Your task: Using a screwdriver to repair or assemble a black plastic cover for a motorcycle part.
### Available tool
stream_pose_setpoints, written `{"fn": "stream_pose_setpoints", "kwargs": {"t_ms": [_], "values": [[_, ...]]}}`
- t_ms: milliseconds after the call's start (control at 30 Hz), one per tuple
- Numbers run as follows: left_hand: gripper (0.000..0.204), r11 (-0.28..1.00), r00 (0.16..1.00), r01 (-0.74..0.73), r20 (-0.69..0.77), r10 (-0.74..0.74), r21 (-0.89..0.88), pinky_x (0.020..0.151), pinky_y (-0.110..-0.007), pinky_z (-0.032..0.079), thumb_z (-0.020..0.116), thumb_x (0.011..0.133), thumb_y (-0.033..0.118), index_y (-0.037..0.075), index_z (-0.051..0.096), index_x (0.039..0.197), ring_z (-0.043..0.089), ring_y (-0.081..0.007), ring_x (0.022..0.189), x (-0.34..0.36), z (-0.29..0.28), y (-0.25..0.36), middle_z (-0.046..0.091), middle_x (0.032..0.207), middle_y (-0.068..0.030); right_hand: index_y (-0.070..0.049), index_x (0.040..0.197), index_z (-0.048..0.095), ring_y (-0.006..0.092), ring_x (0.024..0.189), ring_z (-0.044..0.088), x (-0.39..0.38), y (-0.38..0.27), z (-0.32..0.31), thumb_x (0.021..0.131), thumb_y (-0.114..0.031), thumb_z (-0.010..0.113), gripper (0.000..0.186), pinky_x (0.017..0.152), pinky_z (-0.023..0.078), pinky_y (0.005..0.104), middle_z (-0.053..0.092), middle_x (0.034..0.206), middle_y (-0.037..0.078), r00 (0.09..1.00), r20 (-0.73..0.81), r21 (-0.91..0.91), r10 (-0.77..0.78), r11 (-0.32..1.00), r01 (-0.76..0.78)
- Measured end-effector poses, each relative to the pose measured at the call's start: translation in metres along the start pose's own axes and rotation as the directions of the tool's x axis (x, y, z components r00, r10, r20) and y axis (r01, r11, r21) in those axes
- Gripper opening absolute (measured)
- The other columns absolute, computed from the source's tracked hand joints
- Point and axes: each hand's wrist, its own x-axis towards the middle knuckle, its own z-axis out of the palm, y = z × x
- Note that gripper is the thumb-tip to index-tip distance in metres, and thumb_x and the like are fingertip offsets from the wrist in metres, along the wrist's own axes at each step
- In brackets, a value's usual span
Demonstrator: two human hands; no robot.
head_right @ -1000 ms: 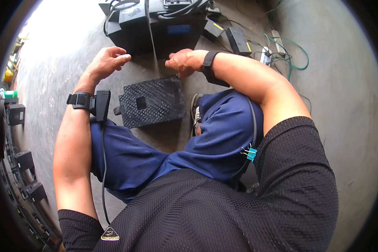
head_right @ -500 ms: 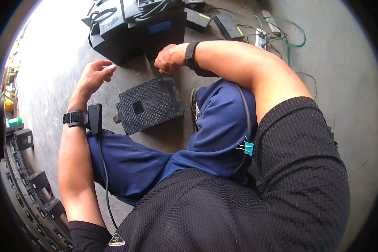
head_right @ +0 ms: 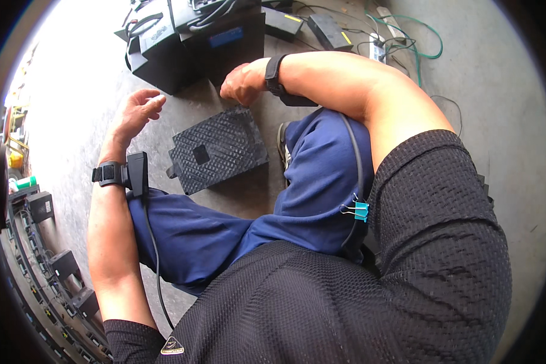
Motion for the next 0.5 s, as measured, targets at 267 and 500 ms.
{"fn": "stream_pose_setpoints", "kwargs": {"t_ms": [267,500], "values": [[0.049,1.0,1.0,0.013,0.001,-0.013,0.012,0.077,-0.031,0.051,0.069,0.092,0.036,-0.001,0.062,0.123,0.065,-0.0161,0.084,0.0,-0.001,0.0,0.069,0.096,-0.0101,-0.004,0.103,0.071,0.0329,0.102,0.067,-0.002,-0.009,-0.008,0.089,-0.018,0.057,0.024,0.086,0.052,0.0423,0.071,0.103,0.016,0.995,0.061,-0.038,0.073,0.997,-0.071],[0.05,1.0,1.0,0.003,-0.003,-0.003,0.014,0.076,-0.031,0.051,0.07,0.091,0.038,-0.001,0.062,0.122,0.065,-0.0154,0.083,0.0,-0.001,0.0,0.069,0.093,-0.0095,-0.003,0.102,0.07,0.0338,0.103,0.066,-0.009,-0.01,-0.008,0.087,-0.015,0.057,0.023,0.086,0.052,0.0423,0.071,0.103,0.017,0.994,0.044,0.027,0.102,0.994,-0.103]]}}
